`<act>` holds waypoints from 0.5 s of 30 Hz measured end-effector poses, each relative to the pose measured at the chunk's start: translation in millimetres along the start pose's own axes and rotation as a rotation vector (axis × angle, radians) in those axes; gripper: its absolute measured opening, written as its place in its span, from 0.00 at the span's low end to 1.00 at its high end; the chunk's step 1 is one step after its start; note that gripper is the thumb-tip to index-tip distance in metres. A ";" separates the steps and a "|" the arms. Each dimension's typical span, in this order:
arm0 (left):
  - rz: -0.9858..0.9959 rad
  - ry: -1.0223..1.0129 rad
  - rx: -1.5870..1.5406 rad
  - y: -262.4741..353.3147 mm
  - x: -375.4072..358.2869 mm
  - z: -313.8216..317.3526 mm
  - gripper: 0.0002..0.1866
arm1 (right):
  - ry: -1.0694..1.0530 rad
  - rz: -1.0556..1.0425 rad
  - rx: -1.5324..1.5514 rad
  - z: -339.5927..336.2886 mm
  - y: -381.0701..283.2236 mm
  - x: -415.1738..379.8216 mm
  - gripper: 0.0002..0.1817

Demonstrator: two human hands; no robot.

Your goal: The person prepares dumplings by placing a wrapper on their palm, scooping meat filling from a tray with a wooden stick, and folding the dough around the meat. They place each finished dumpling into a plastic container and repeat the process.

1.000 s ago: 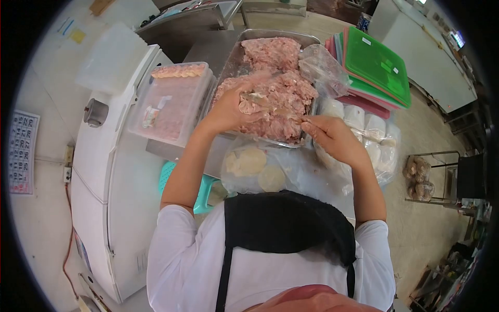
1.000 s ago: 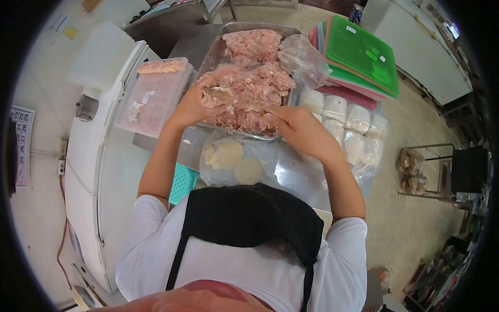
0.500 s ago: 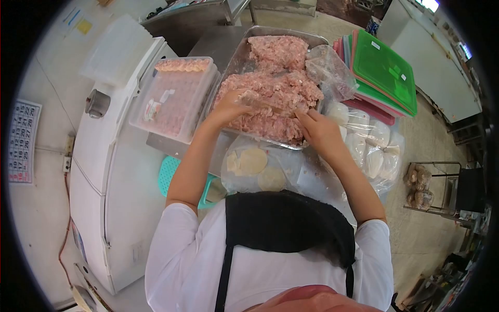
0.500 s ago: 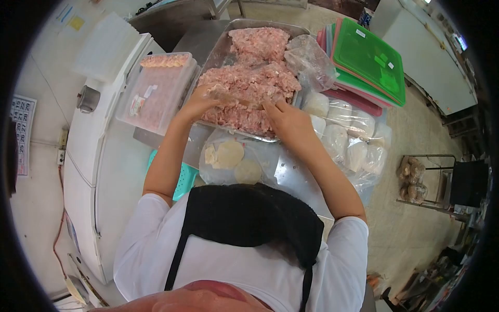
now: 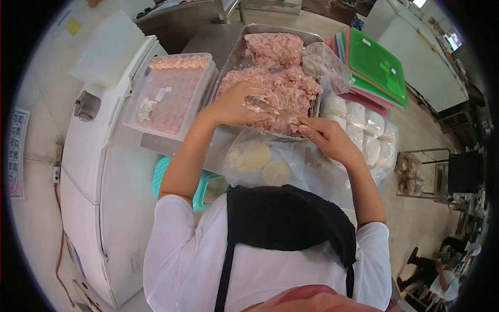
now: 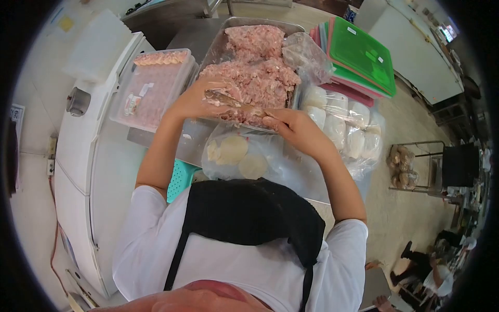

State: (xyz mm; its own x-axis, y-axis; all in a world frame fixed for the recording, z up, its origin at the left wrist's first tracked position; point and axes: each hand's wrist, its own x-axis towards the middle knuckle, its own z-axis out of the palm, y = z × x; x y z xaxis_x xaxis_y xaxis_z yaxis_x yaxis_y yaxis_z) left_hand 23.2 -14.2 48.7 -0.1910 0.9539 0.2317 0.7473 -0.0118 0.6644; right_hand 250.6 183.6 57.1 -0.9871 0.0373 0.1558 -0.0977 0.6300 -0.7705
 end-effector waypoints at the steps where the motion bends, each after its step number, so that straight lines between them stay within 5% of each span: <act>1: -0.039 -0.006 0.017 -1.3 -2.4 -0.4 0.30 | 0.030 -0.028 -0.043 1.7 -1.9 3.4 0.16; 6: -0.116 0.184 -0.262 7.3 -13.5 -9.2 0.29 | 0.237 0.055 -0.495 6.6 -52.5 6.7 0.14; 10: -0.055 -0.011 -0.120 -25.0 -19.6 -27.8 0.32 | 0.265 0.048 -0.641 24.7 -67.7 23.5 0.13; 15: -0.080 0.183 -0.186 -24.6 -48.6 -53.3 0.30 | 0.222 0.106 -0.315 20.4 -99.7 34.0 0.15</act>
State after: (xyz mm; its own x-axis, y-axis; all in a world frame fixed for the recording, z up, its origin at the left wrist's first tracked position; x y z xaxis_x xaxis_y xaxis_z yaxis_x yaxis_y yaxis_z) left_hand -19.8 -76.2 58.9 -0.3691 0.8842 0.2863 0.5985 -0.0095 0.8011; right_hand 224.1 106.3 126.5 -0.9348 0.2597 0.2423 0.0806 0.8194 -0.5675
